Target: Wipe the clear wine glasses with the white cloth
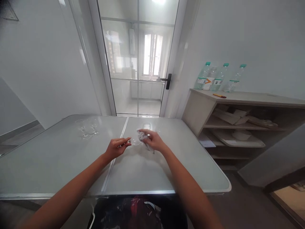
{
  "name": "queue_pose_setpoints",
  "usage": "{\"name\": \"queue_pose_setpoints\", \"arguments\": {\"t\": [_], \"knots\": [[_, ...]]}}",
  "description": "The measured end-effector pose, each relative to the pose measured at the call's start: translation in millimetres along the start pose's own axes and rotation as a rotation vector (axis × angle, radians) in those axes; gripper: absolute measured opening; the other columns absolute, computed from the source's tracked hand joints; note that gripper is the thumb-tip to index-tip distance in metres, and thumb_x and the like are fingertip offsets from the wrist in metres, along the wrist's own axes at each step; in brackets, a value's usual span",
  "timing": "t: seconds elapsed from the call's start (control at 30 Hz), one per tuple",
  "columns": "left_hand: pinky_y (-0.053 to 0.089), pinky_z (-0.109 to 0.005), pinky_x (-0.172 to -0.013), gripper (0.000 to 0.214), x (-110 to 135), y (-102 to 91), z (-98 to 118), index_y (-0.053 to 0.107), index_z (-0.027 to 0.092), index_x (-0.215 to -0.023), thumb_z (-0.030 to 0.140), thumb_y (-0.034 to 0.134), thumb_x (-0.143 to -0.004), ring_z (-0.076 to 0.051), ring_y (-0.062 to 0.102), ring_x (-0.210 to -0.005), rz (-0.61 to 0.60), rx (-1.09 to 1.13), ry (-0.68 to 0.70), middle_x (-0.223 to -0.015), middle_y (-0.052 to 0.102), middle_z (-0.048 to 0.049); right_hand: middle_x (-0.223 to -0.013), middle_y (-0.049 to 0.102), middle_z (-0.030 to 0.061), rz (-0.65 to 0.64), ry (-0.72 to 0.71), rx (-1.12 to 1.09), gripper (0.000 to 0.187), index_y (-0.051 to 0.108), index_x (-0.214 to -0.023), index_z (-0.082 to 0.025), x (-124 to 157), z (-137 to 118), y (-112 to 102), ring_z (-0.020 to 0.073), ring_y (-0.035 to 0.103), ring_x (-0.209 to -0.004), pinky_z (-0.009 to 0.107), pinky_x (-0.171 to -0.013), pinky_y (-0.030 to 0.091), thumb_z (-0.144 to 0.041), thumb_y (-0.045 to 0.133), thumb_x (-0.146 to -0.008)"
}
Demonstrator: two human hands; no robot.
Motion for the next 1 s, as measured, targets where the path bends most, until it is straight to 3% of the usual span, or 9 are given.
{"name": "queue_pose_setpoints", "arguments": {"t": [0.13, 0.23, 0.37, 0.43, 0.53, 0.7, 0.87, 0.93, 1.0], "knots": [[0.037, -0.023, -0.053, 0.027, 4.4, 7.5, 11.5, 0.068, 0.019, -0.119, 0.030, 0.063, -0.095, -0.009, 0.055, -0.051, -0.065, -0.170, 0.173, -0.063, 0.067, 0.0019, -0.099, 0.069, 0.0041, 0.027, 0.015, 0.159, 0.042, 0.072, -0.120, -0.023, -3.2, 8.5, 6.7, 0.0159, 0.057, -0.075, 0.029, -0.068, 0.045, -0.038, 0.073, -0.081], [0.041, -0.024, -0.057, 0.028, 6.5, 11.8, 16.3, 0.066, 0.020, -0.121, 0.029, 0.062, -0.096, -0.012, 0.062, -0.058, -0.102, -0.250, 0.226, -0.071, 0.072, -0.0011, -0.087, 0.071, 0.0021, 0.081, 0.091, 0.205, 0.040, 0.075, -0.114, -0.021, -4.9, 19.7, 4.3, 0.0158, 0.057, -0.069, 0.029, -0.066, 0.044, -0.036, 0.076, -0.077], [0.044, -0.026, -0.062, 0.025, 6.4, 12.6, 21.8, 0.066, 0.020, -0.120, 0.028, 0.061, -0.096, -0.013, 0.066, -0.064, -0.138, -0.303, 0.284, -0.076, 0.075, -0.0026, -0.089, 0.073, 0.0036, 0.023, 0.216, 0.042, 0.032, 0.078, -0.096, -0.018, -4.2, 35.2, 8.3, 0.0184, 0.061, -0.077, 0.029, -0.071, 0.045, -0.043, 0.077, -0.076], [0.045, -0.026, -0.062, 0.024, 4.9, 9.5, 22.4, 0.067, 0.020, -0.118, 0.027, 0.062, -0.096, -0.013, 0.067, -0.065, -0.129, -0.300, 0.288, -0.076, 0.075, -0.0031, -0.082, 0.071, 0.0045, -0.043, 0.355, -0.107, 0.041, 0.077, -0.090, -0.015, -0.3, 45.7, 14.4, 0.0171, 0.059, -0.070, 0.028, -0.065, 0.043, -0.054, 0.073, -0.078], [0.045, -0.025, -0.061, 0.022, 0.0, 1.8, 12.6, 0.071, 0.021, -0.113, 0.030, 0.063, -0.095, -0.013, 0.066, -0.062, -0.075, -0.249, 0.153, -0.072, 0.073, -0.0027, -0.080, 0.069, 0.0045, -0.057, 0.436, -0.251, 0.049, 0.073, -0.091, -0.014, 3.7, 46.7, 14.1, 0.0153, 0.056, -0.064, 0.027, -0.059, 0.041, -0.062, 0.069, -0.080], [0.046, -0.023, -0.058, 0.024, -1.3, -5.8, -17.9, 0.075, 0.021, -0.106, 0.039, 0.067, -0.091, -0.009, 0.057, -0.052, 0.029, -0.049, -0.261, -0.069, 0.072, -0.0004, -0.086, 0.063, -0.0008, 0.279, 0.129, -0.078, 0.037, 0.066, -0.104, -0.022, 1.8, 11.5, -28.3, 0.0151, 0.055, -0.075, 0.025, -0.065, 0.042, -0.051, 0.074, -0.081], [0.046, -0.023, -0.055, 0.029, 0.2, -7.9, -30.2, 0.078, 0.019, -0.100, 0.043, 0.069, -0.087, -0.010, 0.055, -0.051, 0.083, 0.104, -0.476, -0.065, 0.071, -0.0007, -0.107, 0.069, 0.0058, 0.150, -0.058, 0.067, 0.034, 0.073, -0.114, -0.025, 1.0, -13.8, -19.7, 0.0232, 0.061, -0.101, 0.035, -0.085, 0.048, -0.048, 0.053, -0.097], [0.046, -0.023, -0.055, 0.031, 0.8, -10.4, -32.6, 0.078, 0.018, -0.100, 0.044, 0.070, -0.086, -0.011, 0.057, -0.052, 0.113, 0.138, -0.529, -0.065, 0.071, -0.0011, -0.107, 0.072, 0.0072, 0.159, -0.175, 0.186, 0.027, 0.077, -0.109, -0.028, 3.3, -24.6, -17.5, 0.0282, 0.056, -0.119, 0.042, -0.097, 0.046, -0.043, 0.061, -0.094], [0.046, -0.023, -0.055, 0.032, 1.5, -12.9, -34.1, 0.078, 0.018, -0.100, 0.045, 0.070, -0.086, -0.011, 0.058, -0.052, 0.139, 0.150, -0.563, -0.066, 0.072, -0.0012, -0.098, 0.073, 0.0077, 0.216, -0.268, 0.227, 0.018, 0.079, -0.099, -0.028, 6.8, -31.2, -20.2, 0.0297, 0.054, -0.122, 0.044, -0.099, 0.046, -0.039, 0.070, -0.088]]}}
Point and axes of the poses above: each hand's wrist, its own x-axis away from the middle knuckle, its own y-axis out of the palm, z = x × y, the point moved 8 cm from there along -x, towards the middle knuckle
